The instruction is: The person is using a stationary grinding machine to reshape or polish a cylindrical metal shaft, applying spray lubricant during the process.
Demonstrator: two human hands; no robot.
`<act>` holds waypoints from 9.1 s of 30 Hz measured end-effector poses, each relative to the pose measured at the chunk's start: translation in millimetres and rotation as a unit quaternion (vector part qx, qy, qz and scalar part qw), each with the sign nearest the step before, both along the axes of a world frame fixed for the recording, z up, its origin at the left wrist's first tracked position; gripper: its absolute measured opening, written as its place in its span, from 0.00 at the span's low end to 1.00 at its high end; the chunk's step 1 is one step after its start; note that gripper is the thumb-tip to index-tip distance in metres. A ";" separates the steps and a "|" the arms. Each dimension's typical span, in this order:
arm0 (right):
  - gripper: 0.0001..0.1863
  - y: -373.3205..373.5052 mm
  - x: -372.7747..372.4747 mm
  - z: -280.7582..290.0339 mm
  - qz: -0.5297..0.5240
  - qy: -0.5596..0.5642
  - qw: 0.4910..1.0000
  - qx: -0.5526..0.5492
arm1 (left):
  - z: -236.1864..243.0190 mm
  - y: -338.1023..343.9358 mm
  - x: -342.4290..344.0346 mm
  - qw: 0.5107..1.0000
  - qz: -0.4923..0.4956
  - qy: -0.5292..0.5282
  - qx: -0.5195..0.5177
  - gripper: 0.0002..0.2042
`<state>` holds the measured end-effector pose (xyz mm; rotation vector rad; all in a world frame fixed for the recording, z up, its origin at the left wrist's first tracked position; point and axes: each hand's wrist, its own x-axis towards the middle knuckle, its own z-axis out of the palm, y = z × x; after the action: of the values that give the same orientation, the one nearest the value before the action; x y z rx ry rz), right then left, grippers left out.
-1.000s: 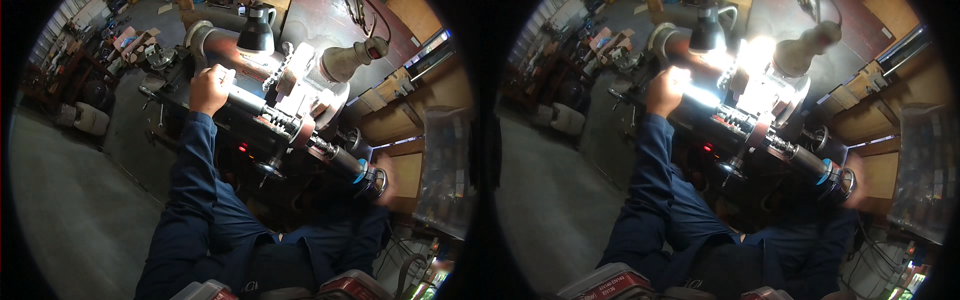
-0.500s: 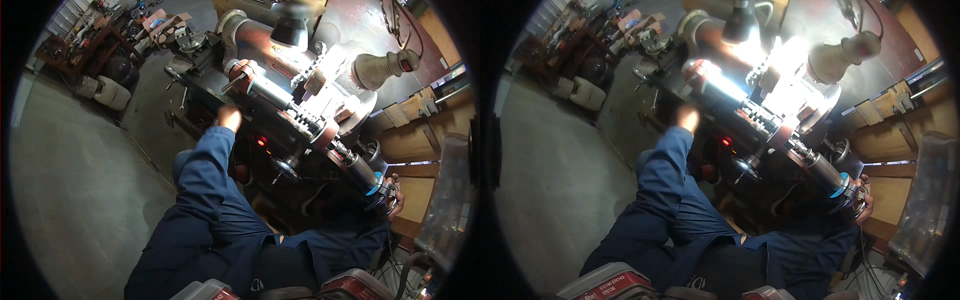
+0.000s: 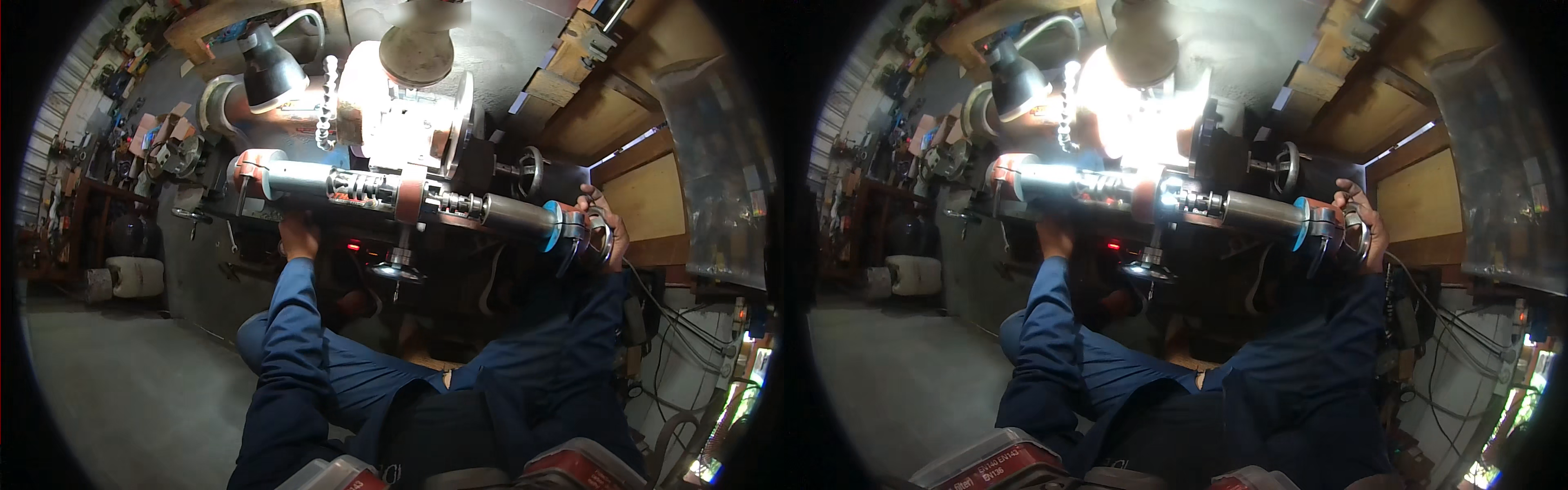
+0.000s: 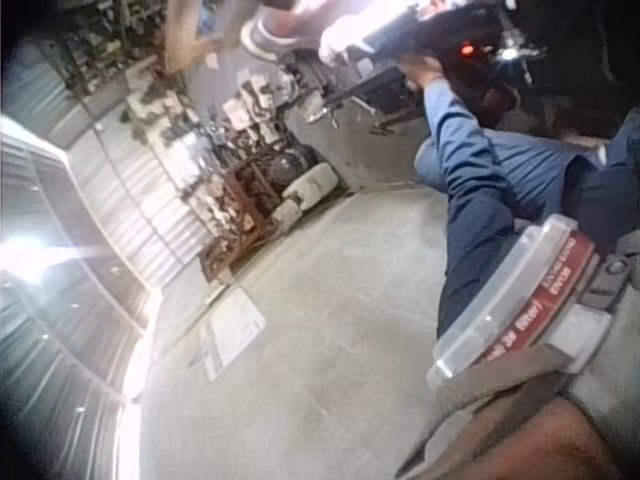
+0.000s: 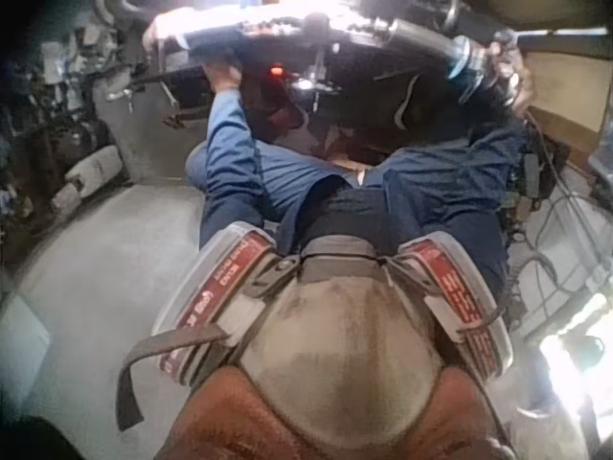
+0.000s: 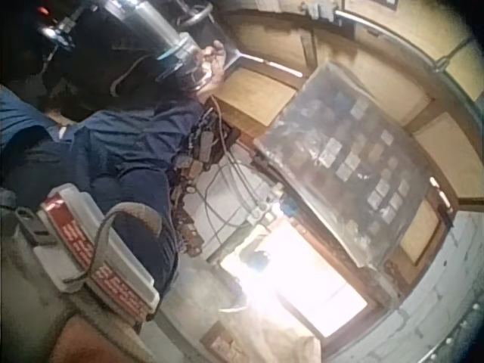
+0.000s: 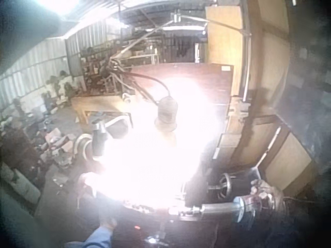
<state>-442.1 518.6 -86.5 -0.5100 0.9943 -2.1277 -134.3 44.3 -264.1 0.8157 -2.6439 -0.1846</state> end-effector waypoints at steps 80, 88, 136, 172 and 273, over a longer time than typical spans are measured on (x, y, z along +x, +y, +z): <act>0.12 -39.4 -115.1 -79.6 0.294 0.318 0.751 0.498 | 199.6 -84.9 -53.6 0.939 -0.125 0.179 0.264 0.06; 0.17 -65.5 -160.7 -60.8 0.254 0.362 0.683 0.582 | 199.9 -82.6 -55.0 0.946 -0.079 0.168 0.266 0.06; 0.39 -31.0 -34.9 -6.5 -0.014 -0.088 0.992 0.094 | 201.4 -92.7 -52.3 0.923 -0.150 0.210 0.284 0.11; 0.37 -48.6 -94.0 -6.6 0.116 -0.047 0.961 0.246 | 198.3 -100.6 -49.1 0.950 -0.143 0.185 0.207 0.10; 0.40 -39.0 20.5 8.1 -0.187 -0.102 0.969 0.125 | 188.3 -102.0 -48.4 0.957 -0.092 0.190 0.200 0.15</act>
<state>-421.5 479.6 -78.4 0.0267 1.2936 -2.2743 -182.7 -57.7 -75.8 0.5732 -2.3363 -0.8583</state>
